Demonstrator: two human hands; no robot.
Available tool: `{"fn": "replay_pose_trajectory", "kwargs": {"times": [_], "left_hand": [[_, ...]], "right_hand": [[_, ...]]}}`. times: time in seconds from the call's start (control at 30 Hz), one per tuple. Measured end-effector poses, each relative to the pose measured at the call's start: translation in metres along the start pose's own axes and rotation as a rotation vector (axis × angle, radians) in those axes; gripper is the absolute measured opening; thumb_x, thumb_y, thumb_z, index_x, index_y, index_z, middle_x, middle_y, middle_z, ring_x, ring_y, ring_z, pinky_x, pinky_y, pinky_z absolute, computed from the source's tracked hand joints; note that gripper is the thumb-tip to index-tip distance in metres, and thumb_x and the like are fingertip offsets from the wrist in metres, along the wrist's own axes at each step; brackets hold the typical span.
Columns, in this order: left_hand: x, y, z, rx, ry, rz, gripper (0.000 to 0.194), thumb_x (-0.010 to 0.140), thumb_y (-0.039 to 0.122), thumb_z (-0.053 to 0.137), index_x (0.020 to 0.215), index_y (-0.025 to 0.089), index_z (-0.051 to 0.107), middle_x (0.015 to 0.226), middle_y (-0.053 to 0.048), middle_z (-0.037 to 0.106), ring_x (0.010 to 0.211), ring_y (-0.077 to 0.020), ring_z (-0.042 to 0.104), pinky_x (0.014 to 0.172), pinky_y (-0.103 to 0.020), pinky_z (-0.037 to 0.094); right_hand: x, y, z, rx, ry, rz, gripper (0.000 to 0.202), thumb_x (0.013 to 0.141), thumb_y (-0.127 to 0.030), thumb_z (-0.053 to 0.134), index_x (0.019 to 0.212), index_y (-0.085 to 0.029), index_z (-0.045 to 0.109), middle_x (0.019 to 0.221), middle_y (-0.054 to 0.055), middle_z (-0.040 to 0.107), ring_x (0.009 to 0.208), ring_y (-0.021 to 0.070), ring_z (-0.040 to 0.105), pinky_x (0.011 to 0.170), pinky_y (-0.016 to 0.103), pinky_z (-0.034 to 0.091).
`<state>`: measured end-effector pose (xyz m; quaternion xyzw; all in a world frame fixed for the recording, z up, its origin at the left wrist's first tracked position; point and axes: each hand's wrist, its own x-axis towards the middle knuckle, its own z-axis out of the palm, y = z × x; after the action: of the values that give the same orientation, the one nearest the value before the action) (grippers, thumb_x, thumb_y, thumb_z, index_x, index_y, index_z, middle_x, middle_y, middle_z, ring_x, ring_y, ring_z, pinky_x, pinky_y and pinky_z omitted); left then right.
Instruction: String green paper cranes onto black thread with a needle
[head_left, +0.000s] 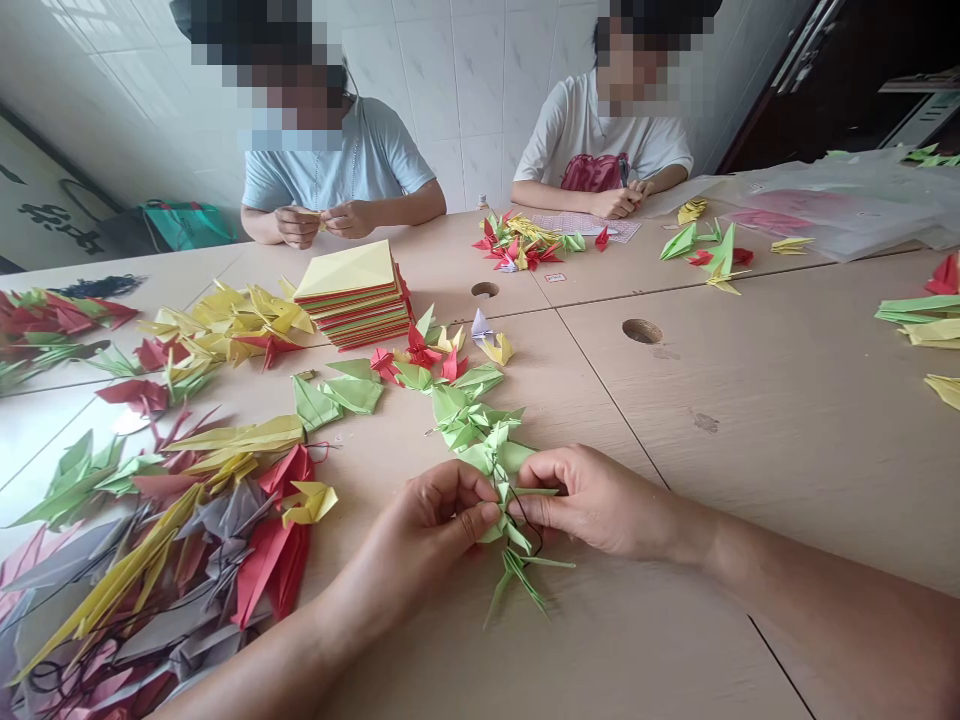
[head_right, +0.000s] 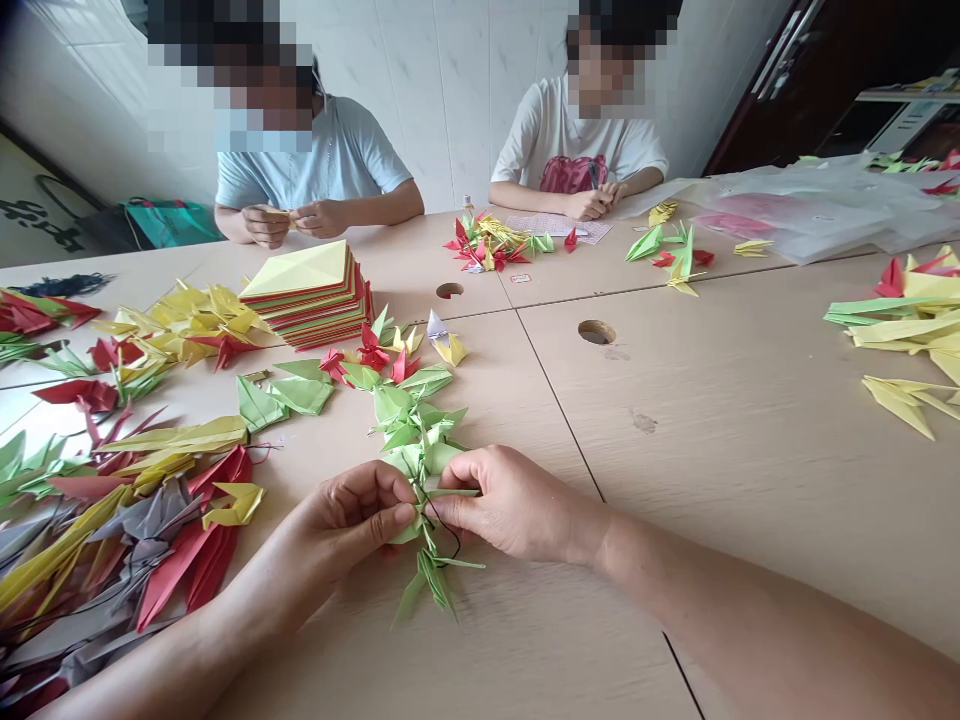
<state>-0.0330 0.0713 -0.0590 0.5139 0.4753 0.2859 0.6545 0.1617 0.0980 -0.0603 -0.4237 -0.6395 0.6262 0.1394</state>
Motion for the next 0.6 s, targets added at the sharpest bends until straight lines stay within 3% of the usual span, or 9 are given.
{"fn": "replay_pose_trajectory", "kwargs": {"times": [0.27,0.43,0.53,0.6], "left_hand": [[-0.0029,0.0019,0.0020,0.019,0.005,0.035,0.013,0.086,0.030,0.055,0.081,0.018,0.052,0.065,0.005,0.046,0.060,-0.0088,0.038,0.056,-0.021,0.034],[-0.0005,0.0019,0.0013,0.034,-0.032,0.040,0.015,0.090,0.034,0.047,0.086,0.020,0.046,0.073,0.002,0.053,0.068,-0.0118,0.047,0.060,-0.023,0.038],[-0.0006,0.0004,0.0012,0.144,0.025,0.087,0.012,0.090,0.032,0.047,0.089,0.021,0.045,0.065,0.005,0.045,0.059,-0.0100,0.040,0.054,-0.022,0.033],[-0.0012,0.0001,0.0016,0.253,0.092,0.116,0.009,0.088,0.029,0.049,0.090,0.021,0.045,0.064,0.007,0.041,0.057,-0.0098,0.036,0.052,-0.022,0.031]], "right_hand": [[-0.0001,-0.0001,-0.0002,-0.002,-0.015,-0.014,0.022,0.086,-0.036,0.055,0.077,-0.016,0.057,0.072,0.000,0.063,0.064,0.0112,0.055,0.055,0.020,0.041],[-0.0008,-0.0014,-0.0024,-0.019,-0.020,0.059,0.025,0.087,-0.040,0.053,0.079,-0.017,0.058,0.074,0.001,0.064,0.064,0.0113,0.056,0.052,0.019,0.040],[-0.0024,-0.0042,-0.0043,-0.063,0.006,0.046,0.027,0.086,-0.043,0.053,0.077,-0.017,0.059,0.072,0.000,0.063,0.062,0.0112,0.055,0.051,0.020,0.039],[-0.0049,-0.0084,-0.0061,-0.175,0.097,0.019,0.028,0.087,-0.043,0.051,0.076,-0.018,0.059,0.068,-0.002,0.060,0.058,0.0102,0.050,0.050,0.021,0.036]]}}
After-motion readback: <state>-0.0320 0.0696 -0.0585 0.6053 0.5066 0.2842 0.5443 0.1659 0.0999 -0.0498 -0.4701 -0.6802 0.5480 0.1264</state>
